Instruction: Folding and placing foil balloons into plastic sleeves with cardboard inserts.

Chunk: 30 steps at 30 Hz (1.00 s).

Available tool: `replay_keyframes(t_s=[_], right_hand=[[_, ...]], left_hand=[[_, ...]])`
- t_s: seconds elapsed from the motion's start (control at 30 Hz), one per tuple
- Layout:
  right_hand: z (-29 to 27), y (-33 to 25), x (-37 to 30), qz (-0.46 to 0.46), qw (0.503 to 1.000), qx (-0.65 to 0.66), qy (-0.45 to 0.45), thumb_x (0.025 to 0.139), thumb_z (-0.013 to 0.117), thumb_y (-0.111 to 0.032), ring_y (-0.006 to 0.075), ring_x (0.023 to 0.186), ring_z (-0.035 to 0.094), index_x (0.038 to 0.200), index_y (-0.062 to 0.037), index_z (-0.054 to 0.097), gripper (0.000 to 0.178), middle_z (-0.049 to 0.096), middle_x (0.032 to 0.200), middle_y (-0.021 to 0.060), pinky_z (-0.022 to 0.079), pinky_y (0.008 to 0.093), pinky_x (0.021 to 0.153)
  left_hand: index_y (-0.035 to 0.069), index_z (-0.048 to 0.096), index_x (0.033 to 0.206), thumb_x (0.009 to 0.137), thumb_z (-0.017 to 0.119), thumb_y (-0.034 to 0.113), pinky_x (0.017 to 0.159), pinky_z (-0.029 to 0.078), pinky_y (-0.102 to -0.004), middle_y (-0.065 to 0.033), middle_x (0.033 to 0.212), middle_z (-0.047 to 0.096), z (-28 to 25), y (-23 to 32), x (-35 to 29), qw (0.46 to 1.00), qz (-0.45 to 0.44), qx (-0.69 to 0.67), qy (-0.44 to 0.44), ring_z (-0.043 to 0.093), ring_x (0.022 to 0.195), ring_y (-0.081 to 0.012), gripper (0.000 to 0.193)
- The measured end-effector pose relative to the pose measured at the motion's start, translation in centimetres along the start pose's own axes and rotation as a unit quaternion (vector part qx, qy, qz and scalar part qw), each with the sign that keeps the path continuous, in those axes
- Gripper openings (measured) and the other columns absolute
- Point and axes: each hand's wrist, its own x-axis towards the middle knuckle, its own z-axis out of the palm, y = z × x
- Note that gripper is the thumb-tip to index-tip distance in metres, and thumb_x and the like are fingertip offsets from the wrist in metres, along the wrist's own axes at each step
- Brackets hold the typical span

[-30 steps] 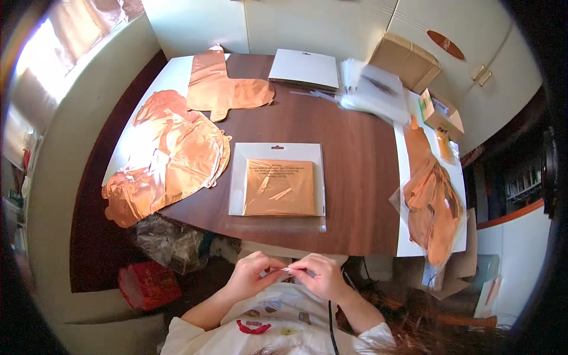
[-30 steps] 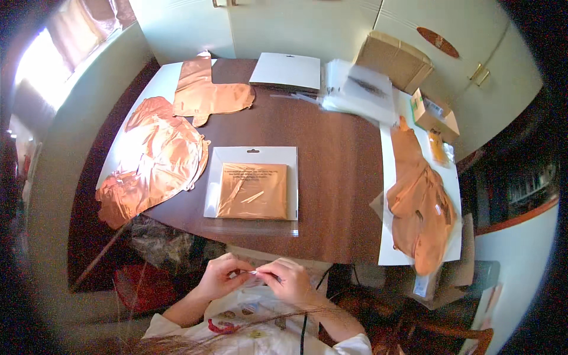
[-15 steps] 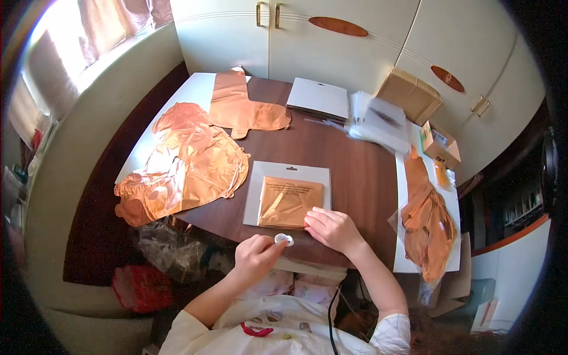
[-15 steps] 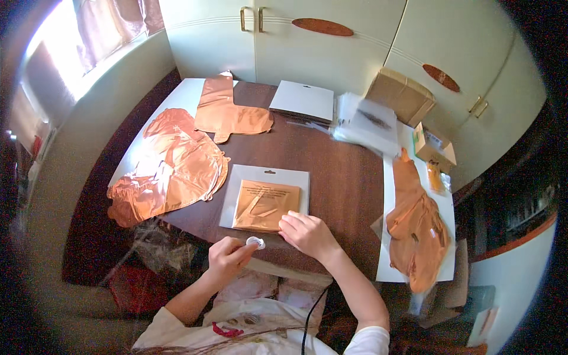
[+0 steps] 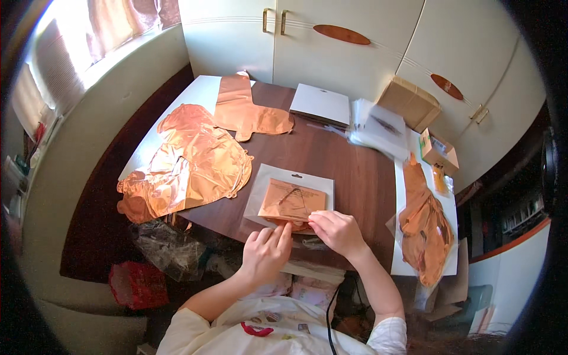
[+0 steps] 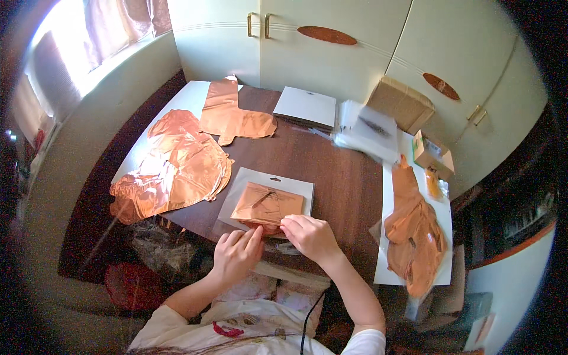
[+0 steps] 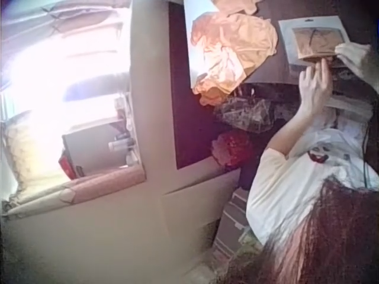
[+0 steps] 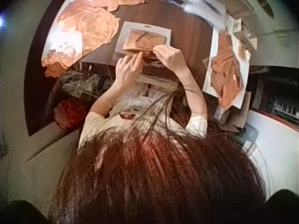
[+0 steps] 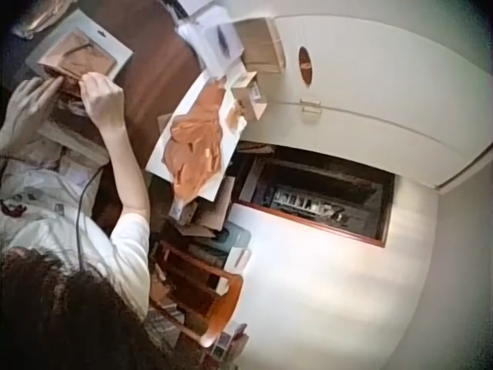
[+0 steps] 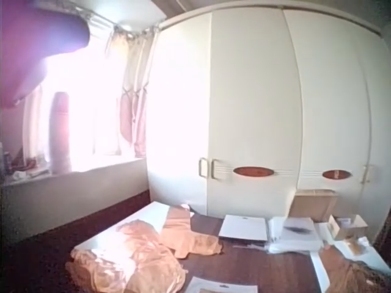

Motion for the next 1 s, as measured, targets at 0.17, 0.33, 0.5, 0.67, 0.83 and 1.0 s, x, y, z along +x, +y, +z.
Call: replay_keyframes(t_s=[0.17, 0.33, 0.5, 0.67, 0.83, 1.0], right_hand=[[-0.1, -0.6, -0.3, 0.015, 1.0, 0.001, -0.012, 0.08, 0.065, -0.017, 0.0191, 0.077, 0.065, 0.086, -0.0067, 0.062, 0.012, 0.064, 0.085, 0.0054, 0.054, 0.029, 0.063], [0.6, -0.8, -1.2, 0.012, 1.0, -0.004, -0.019, 0.076, 0.068, -0.015, 0.0206, 0.082, 0.065, 0.086, -0.0062, 0.064, 0.014, 0.065, 0.089, 0.0057, 0.055, 0.0307, 0.068], [0.7, -0.3, -2.8, 0.02, 0.999, -0.01, -0.028, 0.077, 0.068, -0.019, 0.0211, 0.095, 0.062, 0.091, -0.007, 0.062, 0.019, 0.064, 0.098, 0.0061, 0.052, 0.0326, 0.081], [0.1, -0.7, -4.2, 0.036, 0.998, -0.009, -0.057, 0.08, 0.066, -0.02, 0.0235, 0.112, 0.053, 0.109, -0.0074, 0.058, 0.032, 0.057, 0.118, 0.0089, 0.043, 0.0375, 0.097], [-0.2, 2.3, -1.8, 0.086, 0.996, 0.011, -0.033, 0.084, 0.06, -0.017, 0.0245, 0.108, 0.055, 0.113, -0.0049, 0.056, 0.031, 0.059, 0.113, 0.0108, 0.044, 0.0379, 0.096], [0.9, 11.3, 4.6, 0.227, 0.967, -0.059, -0.096, 0.09, 0.05, -0.016, 0.0263, 0.109, 0.055, 0.112, -0.0015, 0.056, 0.027, 0.059, 0.114, 0.0146, 0.046, 0.0368, 0.095]], left_hand=[[0.002, 0.059, 0.107, 0.082, 0.061, 0.035, 0.09, 0.042, -0.0363, -0.0102, 0.107, 0.062, -0.5, 0.3, 0.0, 0.991, 0.103, -0.089, 0.002, 0.056, 0.108, -0.0231, 0.041], [-0.002, 0.054, 0.113, 0.08, 0.054, 0.056, 0.095, 0.036, -0.0402, -0.0158, 0.104, 0.059, 1.7, -0.4, 0.3, 0.989, 0.012, -0.003, -0.145, 0.054, 0.104, -0.0272, 0.067], [0.0, 0.057, 0.11, 0.077, 0.061, 0.043, 0.097, 0.037, -0.0412, -0.0156, 0.111, 0.058, -0.2, -0.3, -1.2, 0.991, 0.082, 0.005, -0.106, 0.054, 0.106, -0.0271, 0.054], [0.004, 0.061, 0.093, 0.076, 0.064, 0.02, 0.084, 0.046, -0.0369, -0.0111, 0.1, 0.062, -2.9, -2.5, 0.8, 0.976, 0.015, -0.14, -0.163, 0.06, 0.097, -0.0265, 0.024], [0.007, 0.039, 0.133, 0.084, 0.055, 0.042, 0.107, 0.025, -0.0456, -0.0148, 0.141, 0.035, 2.0, -6.4, 5.2, 0.976, 0.123, -0.112, -0.141, 0.03, 0.132, -0.0333, 0.062], [0.018, 0.031, 0.141, 0.085, 0.043, 0.058, 0.106, 0.018, -0.0568, -0.0129, 0.145, 0.029, 5.7, -6.8, 5.7, 0.956, 0.185, -0.095, -0.207, 0.024, 0.135, -0.0365, 0.069]])
